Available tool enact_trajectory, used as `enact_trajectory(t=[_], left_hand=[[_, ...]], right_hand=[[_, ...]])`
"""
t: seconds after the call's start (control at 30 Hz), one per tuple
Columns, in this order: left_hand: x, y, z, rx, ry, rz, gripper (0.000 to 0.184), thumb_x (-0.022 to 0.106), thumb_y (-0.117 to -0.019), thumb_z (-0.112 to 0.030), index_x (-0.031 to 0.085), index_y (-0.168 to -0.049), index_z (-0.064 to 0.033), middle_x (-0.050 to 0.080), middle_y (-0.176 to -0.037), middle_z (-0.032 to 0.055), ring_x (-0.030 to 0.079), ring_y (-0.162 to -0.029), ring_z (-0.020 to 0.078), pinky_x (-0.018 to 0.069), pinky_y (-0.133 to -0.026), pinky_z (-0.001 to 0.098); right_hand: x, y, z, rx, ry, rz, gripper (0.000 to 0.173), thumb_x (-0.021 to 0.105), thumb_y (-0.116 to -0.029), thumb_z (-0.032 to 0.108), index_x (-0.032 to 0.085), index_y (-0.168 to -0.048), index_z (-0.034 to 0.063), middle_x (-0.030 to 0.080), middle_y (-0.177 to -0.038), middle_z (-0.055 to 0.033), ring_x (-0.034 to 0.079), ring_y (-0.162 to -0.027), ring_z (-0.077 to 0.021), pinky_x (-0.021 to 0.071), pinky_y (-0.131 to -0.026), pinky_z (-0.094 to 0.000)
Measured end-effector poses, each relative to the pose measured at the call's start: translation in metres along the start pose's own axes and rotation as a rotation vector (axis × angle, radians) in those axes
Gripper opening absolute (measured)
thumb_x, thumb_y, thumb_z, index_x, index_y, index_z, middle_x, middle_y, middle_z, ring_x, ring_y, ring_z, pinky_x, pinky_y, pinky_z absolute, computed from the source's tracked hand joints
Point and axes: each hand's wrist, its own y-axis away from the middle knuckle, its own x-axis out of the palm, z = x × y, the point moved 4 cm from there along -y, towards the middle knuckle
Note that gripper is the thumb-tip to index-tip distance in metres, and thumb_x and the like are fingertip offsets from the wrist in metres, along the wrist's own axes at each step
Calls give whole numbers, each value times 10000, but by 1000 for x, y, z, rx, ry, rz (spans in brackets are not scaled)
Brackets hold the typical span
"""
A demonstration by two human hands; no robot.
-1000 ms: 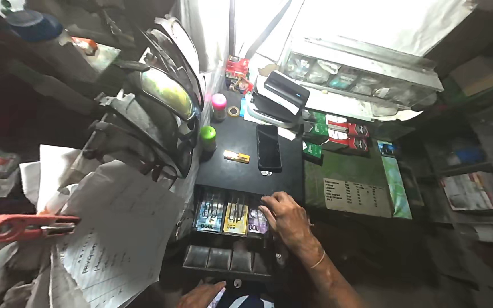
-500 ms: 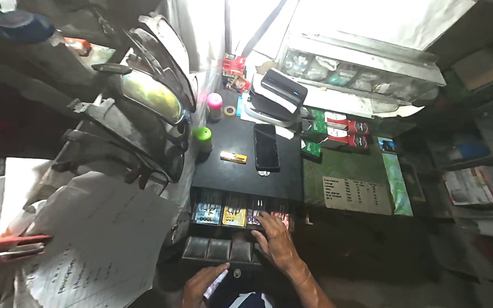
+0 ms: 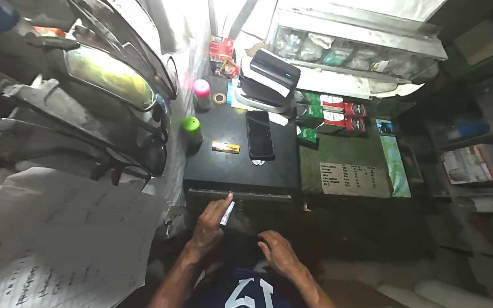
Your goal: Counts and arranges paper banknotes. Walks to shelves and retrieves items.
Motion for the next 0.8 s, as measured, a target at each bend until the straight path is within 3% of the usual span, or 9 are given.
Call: enact_trajectory(t=[0.07, 0.13, 0.3, 0.43, 0.53, 0.63, 0.73, 0.8], left_hand=[[2, -9, 4, 15, -27, 17, 516, 527, -906, 47, 569, -1420, 28, 691, -1228, 215, 682, -1110, 327, 539, -1007, 424], [2, -14, 6, 12, -44, 33, 524, 524, -909, 59, 555, -1431, 34, 690, -1238, 217, 682, -1116, 333, 537, -1012, 421], [3, -20, 9, 24, -66, 51, 527, 521, -897, 52, 564, -1422, 39, 688, -1232, 228, 684, -1113, 352, 541, -999, 438], [2, -20, 10, -22, 17, 44, 535, 501, -886, 84, 562, -1417, 51, 684, -1254, 227, 674, -1152, 339, 515, -1039, 418], [-7, -12, 4, -66, 142, -33, 372, 537, -985, -10, 607, -1334, 99, 717, -1188, 207, 708, -1096, 254, 543, -1015, 349], [-29, 13, -10, -152, 289, -9, 343, 512, -1011, -41, 601, -1300, 121, 736, -1096, 143, 710, -985, 141, 567, -938, 280], [-38, 59, -12, -305, 402, 48, 352, 493, -988, -1, 586, -1301, 129, 735, -1074, 121, 712, -963, 133, 584, -917, 297], [-36, 95, -8, -443, 451, 85, 352, 497, -988, -12, 590, -1301, 118, 741, -1066, 108, 715, -966, 124, 586, -919, 299]], right_hand=[[7, -21, -6, 68, 79, 13, 422, 497, -1067, 228, 572, -1428, 24, 553, -1467, -203, 519, -1368, -373, 425, -1132, -507], [8, -40, -5, 115, 154, 31, 447, 502, -1068, 240, 533, -1456, 20, 519, -1477, -224, 486, -1376, -412, 427, -1108, -545], [8, -68, -7, 285, 241, 252, 356, 498, -1060, 200, 630, -1276, -50, 629, -1329, -265, 589, -1273, -417, 450, -1045, -591], [8, -77, -13, 372, 189, 336, 385, 461, -1079, 199, 611, -1326, -54, 588, -1405, -267, 543, -1336, -428, 405, -1093, -611], [5, -74, -9, 390, 180, 341, 421, 430, -1097, 236, 597, -1362, -45, 559, -1447, -264, 507, -1376, -429, 373, -1127, -606], [4, -67, -5, 397, 201, 304, 423, 432, -1097, 240, 590, -1362, -49, 564, -1442, -258, 511, -1374, -413, 365, -1129, -591], [22, -59, -11, 382, 214, 232, 360, 481, -1059, 199, 641, -1264, -50, 634, -1337, -251, 584, -1292, -390, 425, -1078, -575], [42, -45, -17, 375, 198, 233, 366, 472, -1066, 214, 638, -1284, -29, 643, -1325, -242, 592, -1284, -383, 430, -1083, -565]])
